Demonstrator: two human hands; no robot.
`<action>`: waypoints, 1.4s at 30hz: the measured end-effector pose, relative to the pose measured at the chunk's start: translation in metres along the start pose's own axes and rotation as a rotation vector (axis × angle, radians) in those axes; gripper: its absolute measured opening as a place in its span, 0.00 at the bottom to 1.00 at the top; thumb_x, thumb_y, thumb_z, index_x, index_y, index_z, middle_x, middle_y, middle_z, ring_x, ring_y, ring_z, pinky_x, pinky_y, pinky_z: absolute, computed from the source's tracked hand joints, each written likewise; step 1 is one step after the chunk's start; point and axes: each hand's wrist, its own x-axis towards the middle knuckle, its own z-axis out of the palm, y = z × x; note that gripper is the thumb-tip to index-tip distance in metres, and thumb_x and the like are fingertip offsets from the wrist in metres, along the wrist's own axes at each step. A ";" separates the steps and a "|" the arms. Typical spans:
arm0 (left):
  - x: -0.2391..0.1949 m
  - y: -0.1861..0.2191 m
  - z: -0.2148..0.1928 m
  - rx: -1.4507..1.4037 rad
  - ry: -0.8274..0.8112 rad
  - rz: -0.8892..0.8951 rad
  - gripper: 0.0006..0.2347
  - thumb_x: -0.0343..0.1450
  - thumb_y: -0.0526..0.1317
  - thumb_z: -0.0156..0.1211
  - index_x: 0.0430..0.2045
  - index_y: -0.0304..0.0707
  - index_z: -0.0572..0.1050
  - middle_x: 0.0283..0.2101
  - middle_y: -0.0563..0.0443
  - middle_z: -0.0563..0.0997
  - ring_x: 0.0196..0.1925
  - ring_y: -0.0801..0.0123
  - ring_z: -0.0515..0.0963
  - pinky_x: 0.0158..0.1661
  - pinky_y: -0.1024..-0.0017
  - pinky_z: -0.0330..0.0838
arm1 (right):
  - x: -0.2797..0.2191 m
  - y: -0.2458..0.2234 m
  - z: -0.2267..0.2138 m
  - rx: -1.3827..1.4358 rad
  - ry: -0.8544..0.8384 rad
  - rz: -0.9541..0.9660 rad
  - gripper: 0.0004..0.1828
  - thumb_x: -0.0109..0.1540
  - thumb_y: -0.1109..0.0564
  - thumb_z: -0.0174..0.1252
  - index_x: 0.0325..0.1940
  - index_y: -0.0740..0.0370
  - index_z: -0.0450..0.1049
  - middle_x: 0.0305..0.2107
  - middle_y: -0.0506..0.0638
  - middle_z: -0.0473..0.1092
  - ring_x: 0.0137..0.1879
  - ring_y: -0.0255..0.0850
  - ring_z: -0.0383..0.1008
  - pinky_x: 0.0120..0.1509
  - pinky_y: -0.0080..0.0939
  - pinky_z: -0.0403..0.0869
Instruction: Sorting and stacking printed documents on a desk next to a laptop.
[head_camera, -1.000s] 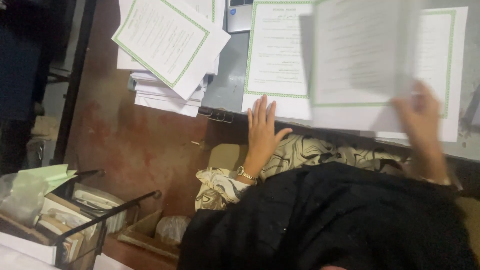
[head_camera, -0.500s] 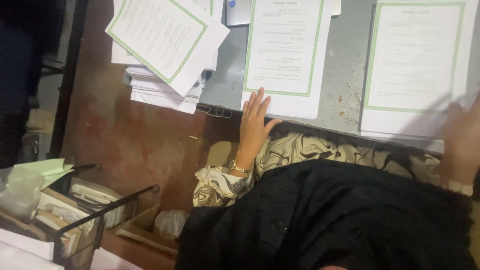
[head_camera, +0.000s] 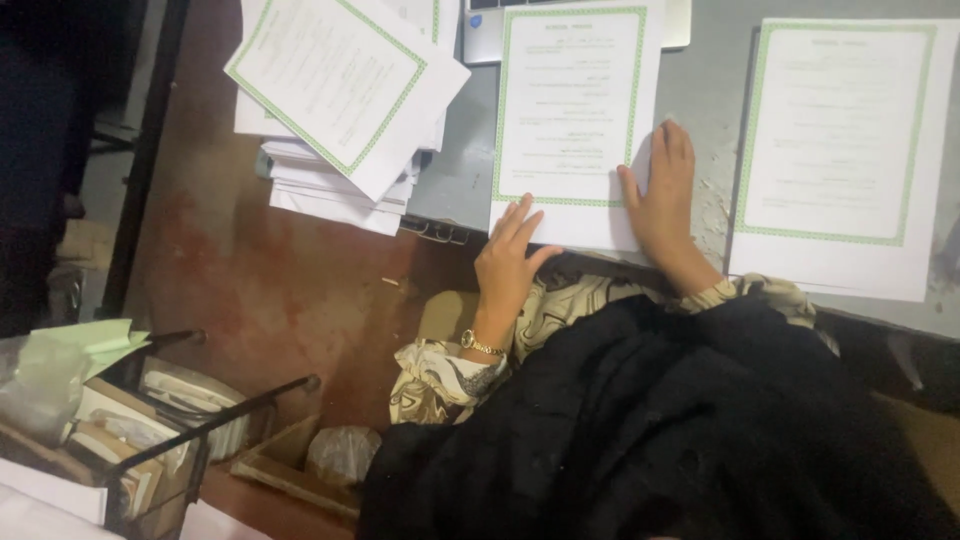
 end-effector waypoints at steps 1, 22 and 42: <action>-0.006 0.003 0.000 -0.001 -0.006 -0.012 0.26 0.61 0.56 0.72 0.52 0.50 0.79 0.67 0.58 0.73 0.67 0.63 0.73 0.64 0.66 0.69 | -0.009 0.000 0.002 -0.025 -0.014 0.011 0.34 0.70 0.55 0.63 0.72 0.81 0.59 0.69 0.73 0.54 0.76 0.65 0.50 0.79 0.62 0.54; 0.002 0.011 -0.018 -0.095 -0.022 0.005 0.22 0.63 0.48 0.75 0.50 0.43 0.80 0.66 0.56 0.72 0.69 0.61 0.71 0.61 0.63 0.75 | 0.075 0.030 0.040 0.102 0.009 0.177 0.36 0.71 0.49 0.63 0.77 0.65 0.58 0.75 0.62 0.43 0.80 0.59 0.36 0.81 0.66 0.37; 0.004 0.010 -0.021 -0.074 -0.033 0.003 0.21 0.64 0.51 0.73 0.49 0.46 0.80 0.67 0.59 0.72 0.69 0.62 0.72 0.46 0.64 0.82 | 0.065 0.001 0.007 0.751 0.160 -0.083 0.22 0.71 0.64 0.56 0.68 0.67 0.61 0.55 0.65 0.71 0.60 0.55 0.74 0.63 0.50 0.74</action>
